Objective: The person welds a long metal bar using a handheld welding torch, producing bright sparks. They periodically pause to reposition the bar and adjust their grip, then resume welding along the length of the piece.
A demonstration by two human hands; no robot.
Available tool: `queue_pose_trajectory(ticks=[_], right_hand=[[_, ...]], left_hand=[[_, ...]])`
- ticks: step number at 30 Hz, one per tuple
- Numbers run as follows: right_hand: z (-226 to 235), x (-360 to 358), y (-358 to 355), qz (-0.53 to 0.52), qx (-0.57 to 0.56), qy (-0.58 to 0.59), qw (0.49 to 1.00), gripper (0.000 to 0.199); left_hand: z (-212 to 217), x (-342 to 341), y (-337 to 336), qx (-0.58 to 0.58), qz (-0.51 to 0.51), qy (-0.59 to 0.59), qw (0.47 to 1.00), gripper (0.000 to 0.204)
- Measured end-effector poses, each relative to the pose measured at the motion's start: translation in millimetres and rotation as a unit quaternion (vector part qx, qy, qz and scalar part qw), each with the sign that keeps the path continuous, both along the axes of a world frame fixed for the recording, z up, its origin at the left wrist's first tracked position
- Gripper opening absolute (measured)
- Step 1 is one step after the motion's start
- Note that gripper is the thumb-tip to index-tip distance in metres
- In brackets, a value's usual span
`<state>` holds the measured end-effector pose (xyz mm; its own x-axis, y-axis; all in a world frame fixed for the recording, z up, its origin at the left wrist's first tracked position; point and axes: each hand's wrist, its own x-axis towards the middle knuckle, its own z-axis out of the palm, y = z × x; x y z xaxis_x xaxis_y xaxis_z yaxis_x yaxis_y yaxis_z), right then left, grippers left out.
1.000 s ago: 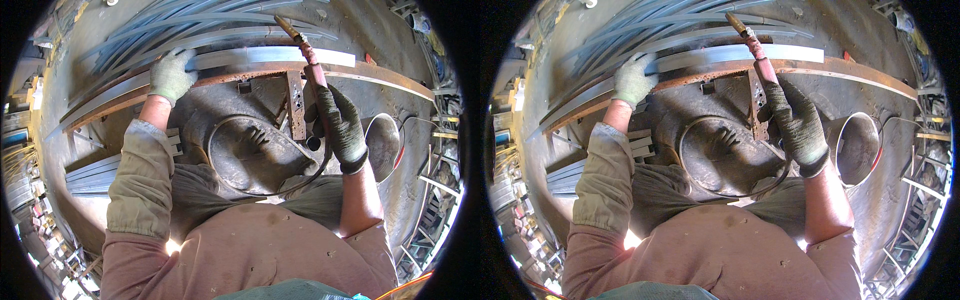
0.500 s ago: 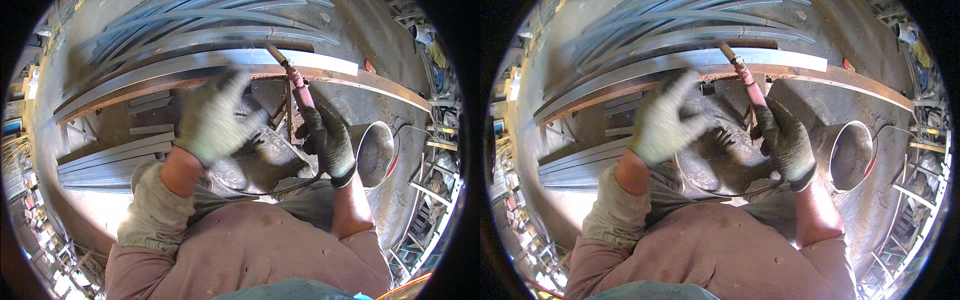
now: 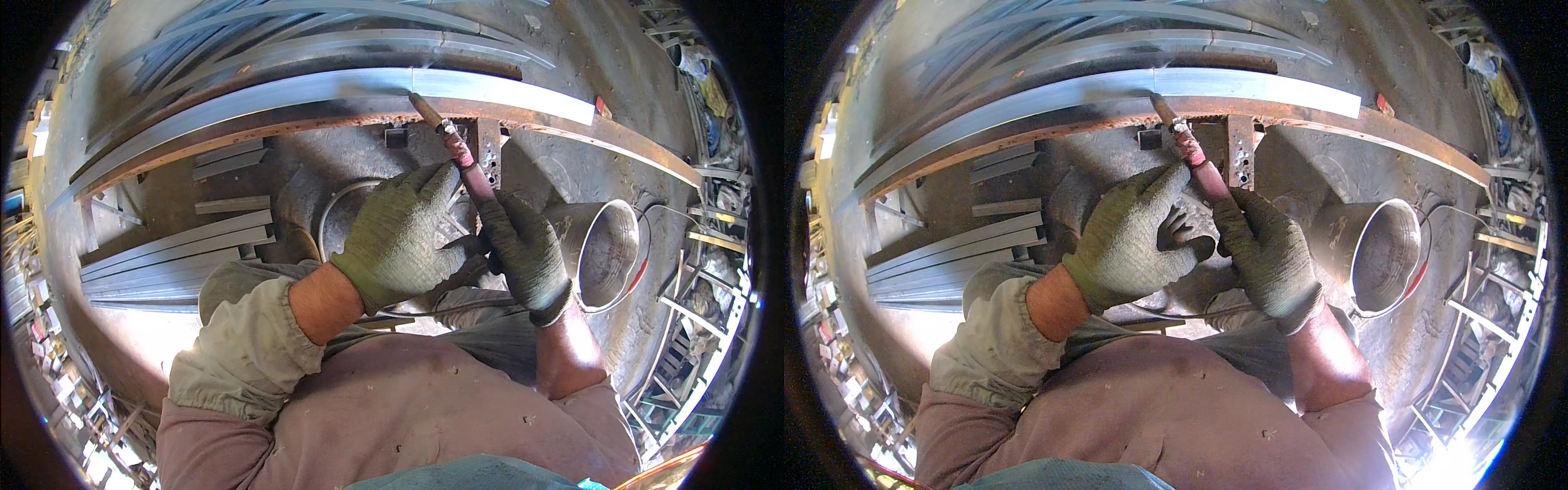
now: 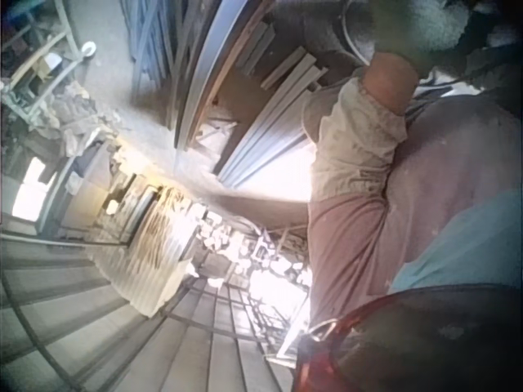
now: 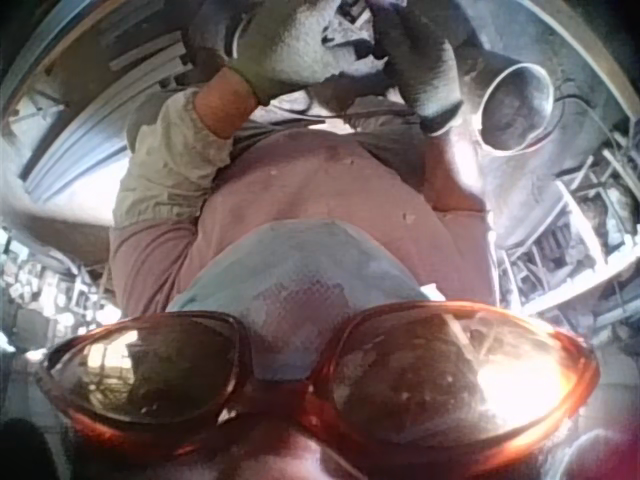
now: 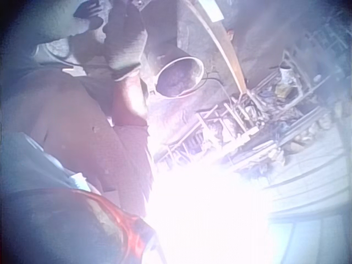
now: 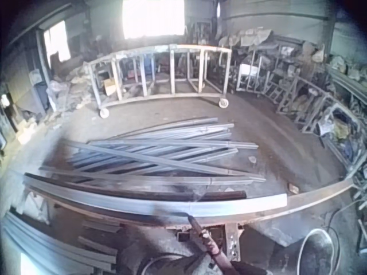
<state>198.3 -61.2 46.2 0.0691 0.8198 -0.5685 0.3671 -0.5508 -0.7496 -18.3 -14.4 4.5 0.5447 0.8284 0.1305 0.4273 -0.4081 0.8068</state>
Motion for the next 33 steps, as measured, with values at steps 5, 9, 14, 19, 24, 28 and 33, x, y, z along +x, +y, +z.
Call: queue_pose_trajectory(ticks=[5,9,14,19,24,28,33], right_hand=[[-1,-2,2,-0.001,0.004,-0.013,1.000,0.044],[-4,-1,2,-0.008,0.001,-0.005,1.000,0.043],[2,1,4,-0.003,-0.024,-0.003,1.000,0.044],[6,-3,6,-0.029,-0.055,0.027,0.998,0.048],[-5,1,2,-0.026,-0.028,0.032,0.999,0.045],[-10,5,3,-0.014,-0.034,0.030,0.999,0.044],[-8,3,4,-0.005,-0.022,0.022,1.000,0.044]], left_hand=[[-2,0,1,0.018,0.003,0.016,1.000,0.088],[-6,0,0,0.024,0.008,0.026,0.999,0.088],[2,1,6,-0.062,-0.019,-0.035,0.997,0.082],[12,1,5,-0.057,-0.008,-0.020,0.998,0.083],[0,2,4,-0.010,-0.002,0.007,1.000,0.084],[4,3,7,-0.026,-0.010,-0.010,1.000,0.084],[-1,4,3,0.018,0.016,-0.001,1.000,0.085]])
